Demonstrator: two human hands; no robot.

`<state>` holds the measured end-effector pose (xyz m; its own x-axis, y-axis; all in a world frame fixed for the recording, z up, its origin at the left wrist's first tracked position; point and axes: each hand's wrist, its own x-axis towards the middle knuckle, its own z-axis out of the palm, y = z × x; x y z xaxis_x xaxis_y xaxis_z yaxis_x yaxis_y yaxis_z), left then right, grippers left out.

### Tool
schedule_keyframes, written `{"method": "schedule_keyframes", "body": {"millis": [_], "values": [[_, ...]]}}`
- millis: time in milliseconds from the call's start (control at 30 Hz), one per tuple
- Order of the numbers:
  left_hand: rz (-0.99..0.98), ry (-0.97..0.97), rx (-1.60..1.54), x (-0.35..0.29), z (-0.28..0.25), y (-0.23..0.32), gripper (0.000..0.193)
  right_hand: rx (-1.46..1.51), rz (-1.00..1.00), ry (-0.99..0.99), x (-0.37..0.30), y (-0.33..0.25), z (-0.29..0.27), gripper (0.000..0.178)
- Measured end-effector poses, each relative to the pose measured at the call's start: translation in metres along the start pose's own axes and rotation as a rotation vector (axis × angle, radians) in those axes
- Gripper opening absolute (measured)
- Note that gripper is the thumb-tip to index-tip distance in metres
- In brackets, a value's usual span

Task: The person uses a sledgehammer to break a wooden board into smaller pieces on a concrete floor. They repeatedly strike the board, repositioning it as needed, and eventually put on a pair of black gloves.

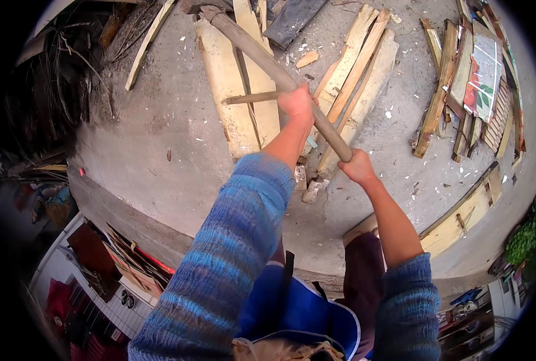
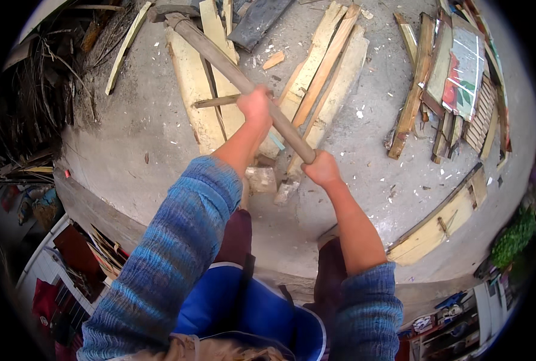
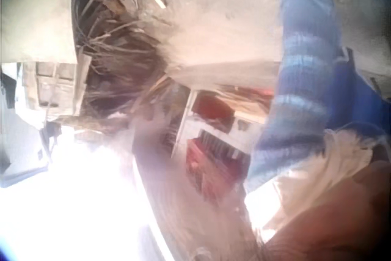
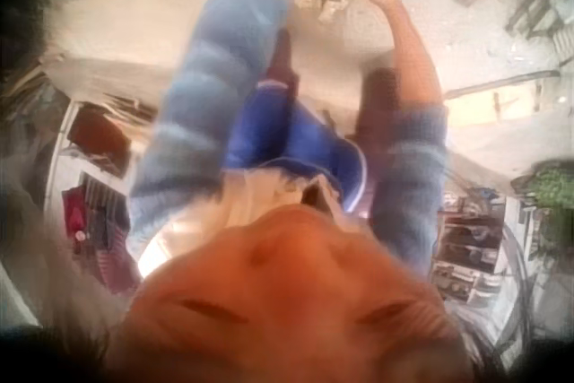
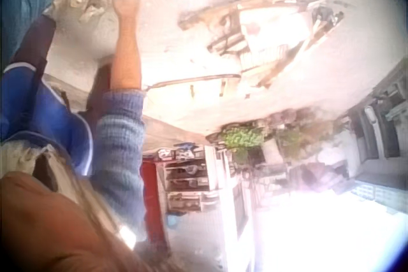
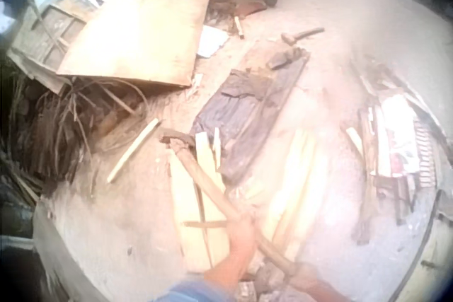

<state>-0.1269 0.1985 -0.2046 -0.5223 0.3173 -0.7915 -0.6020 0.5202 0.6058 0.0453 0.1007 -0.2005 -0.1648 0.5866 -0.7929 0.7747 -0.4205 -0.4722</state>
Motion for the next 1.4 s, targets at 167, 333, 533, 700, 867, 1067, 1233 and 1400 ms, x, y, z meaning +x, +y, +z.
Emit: {"method": "schedule_keyframes", "body": {"millis": [167, 333, 533, 700, 867, 1067, 1233, 1400], "values": [[-0.32, -0.51, -0.96, -0.048, 0.132, 0.082, 0.024, -1.054, -0.294, 0.394, -0.022, -0.141, -0.269, 0.018], [-0.495, -0.372, -0.457, -0.118, 0.092, 0.017, 0.021, -0.606, 0.085, 0.198, -0.123, -0.057, -0.206, 0.031], [-0.384, -0.244, 0.002, -0.174, -0.043, -0.012, 0.016, 0.002, 0.024, 0.16, -0.219, 0.005, -0.042, 0.026], [-0.044, -0.158, 0.223, -0.167, -0.11, 0.054, 0.015, 0.565, 0.279, -0.402, -0.228, -0.067, 0.01, 0.02], [0.082, -0.083, 0.601, -0.142, -0.112, 0.073, 0.024, 0.806, 0.345, -0.483, -0.242, -0.117, 0.007, 0.016], [0.147, -0.064, 0.977, -0.165, -0.113, 0.068, 0.045, 1.285, 0.562, -0.633, -0.284, -0.15, -0.001, 0.018], [-0.124, -0.112, 0.515, -0.126, -0.138, 0.082, 0.031, 0.726, 0.334, -0.402, -0.238, -0.151, 0.043, 0.022], [-0.138, -0.008, 0.404, -0.123, -0.114, 0.027, 0.026, 0.437, 0.289, -0.28, -0.215, -0.095, 0.03, 0.035]]}}
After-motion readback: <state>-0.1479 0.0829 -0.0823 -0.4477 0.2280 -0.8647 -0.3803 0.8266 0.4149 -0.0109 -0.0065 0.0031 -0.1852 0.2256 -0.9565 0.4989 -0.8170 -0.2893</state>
